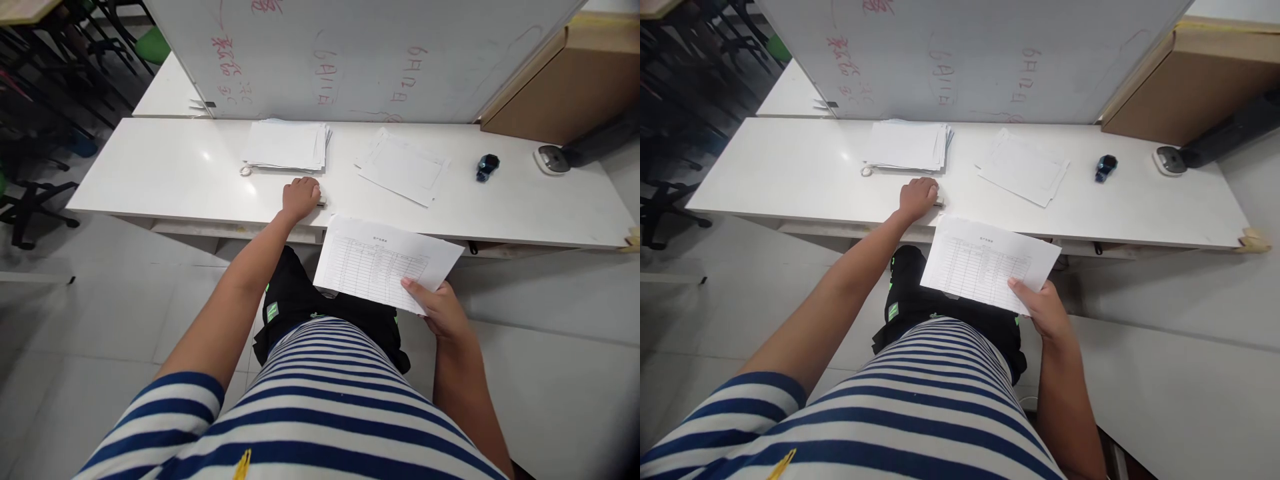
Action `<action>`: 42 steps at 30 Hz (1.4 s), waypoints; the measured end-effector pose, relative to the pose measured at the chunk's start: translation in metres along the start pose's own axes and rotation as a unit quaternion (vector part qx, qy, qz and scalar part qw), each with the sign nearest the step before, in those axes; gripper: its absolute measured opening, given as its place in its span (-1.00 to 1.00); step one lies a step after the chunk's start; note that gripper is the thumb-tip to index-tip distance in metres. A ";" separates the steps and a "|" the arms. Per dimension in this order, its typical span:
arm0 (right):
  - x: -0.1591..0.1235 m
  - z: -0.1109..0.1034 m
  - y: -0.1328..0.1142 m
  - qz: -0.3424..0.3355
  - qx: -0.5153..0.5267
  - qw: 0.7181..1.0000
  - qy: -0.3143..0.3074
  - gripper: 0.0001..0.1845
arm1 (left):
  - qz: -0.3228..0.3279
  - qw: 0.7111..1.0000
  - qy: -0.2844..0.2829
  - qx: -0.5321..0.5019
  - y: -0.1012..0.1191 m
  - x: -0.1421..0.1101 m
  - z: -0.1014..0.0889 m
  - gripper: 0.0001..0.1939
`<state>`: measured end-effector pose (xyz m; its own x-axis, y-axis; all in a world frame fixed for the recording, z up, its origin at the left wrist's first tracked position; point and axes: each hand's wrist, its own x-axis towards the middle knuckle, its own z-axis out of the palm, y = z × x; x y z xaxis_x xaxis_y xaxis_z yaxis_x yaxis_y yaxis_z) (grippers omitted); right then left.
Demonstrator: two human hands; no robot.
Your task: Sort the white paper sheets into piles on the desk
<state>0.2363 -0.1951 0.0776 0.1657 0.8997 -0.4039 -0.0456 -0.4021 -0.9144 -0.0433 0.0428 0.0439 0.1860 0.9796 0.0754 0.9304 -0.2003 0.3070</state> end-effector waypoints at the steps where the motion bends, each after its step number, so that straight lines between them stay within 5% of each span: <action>1: 0.000 0.000 0.001 0.001 0.001 1.000 -0.001 -0.41 | -0.007 1.000 0.002 -0.011 -0.001 0.001 0.000 -0.63; 8: 0.000 0.002 0.003 -0.005 0.037 0.999 -0.011 -0.47 | -0.043 0.988 -0.036 -0.144 -0.012 0.008 -0.013 -0.58; 11: 0.000 0.002 0.003 -0.007 0.043 0.999 -0.004 -0.46 | -0.025 0.982 -0.007 -0.187 -0.022 0.002 -0.025 -0.54; 14: 0.000 0.000 0.005 0.006 0.037 0.999 0.014 -0.44 | 0.001 0.988 0.017 -0.154 -0.034 -0.014 -0.034 -0.52; 18: 0.011 0.001 0.006 0.036 0.033 0.996 0.079 -0.39 | 0.063 0.997 -0.021 -0.049 -0.047 -0.033 -0.030 -0.47; 23: 0.050 0.021 -0.018 -0.029 0.066 0.990 0.118 -0.40 | 0.034 0.999 0.017 -0.026 -0.047 -0.034 -0.018 -0.58; 28: 0.121 0.076 -0.080 -0.096 0.037 0.994 0.039 -0.47 | 0.030 0.999 0.011 -0.040 -0.048 -0.032 -0.019 -0.58; 34: 0.254 0.195 -0.161 -0.075 -0.077 0.988 -0.110 -0.79 | 0.033 0.997 0.048 -0.044 -0.054 -0.032 -0.011 -0.49; 38: 0.320 0.254 -0.170 -0.025 -0.181 0.971 -0.156 -0.87 | 0.032 0.997 0.059 -0.047 -0.055 -0.032 -0.005 -0.48; 42: 0.341 0.268 -0.152 -0.125 -0.234 0.952 -0.150 -0.74 | 0.033 0.997 0.046 -0.050 -0.054 -0.033 -0.005 -0.49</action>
<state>0.0361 0.2187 0.0722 -0.1789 0.9572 -0.2276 0.4136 -0.1367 -0.9001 -0.1012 0.0209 0.0300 0.2125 0.9599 0.1831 0.8800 -0.2694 0.3911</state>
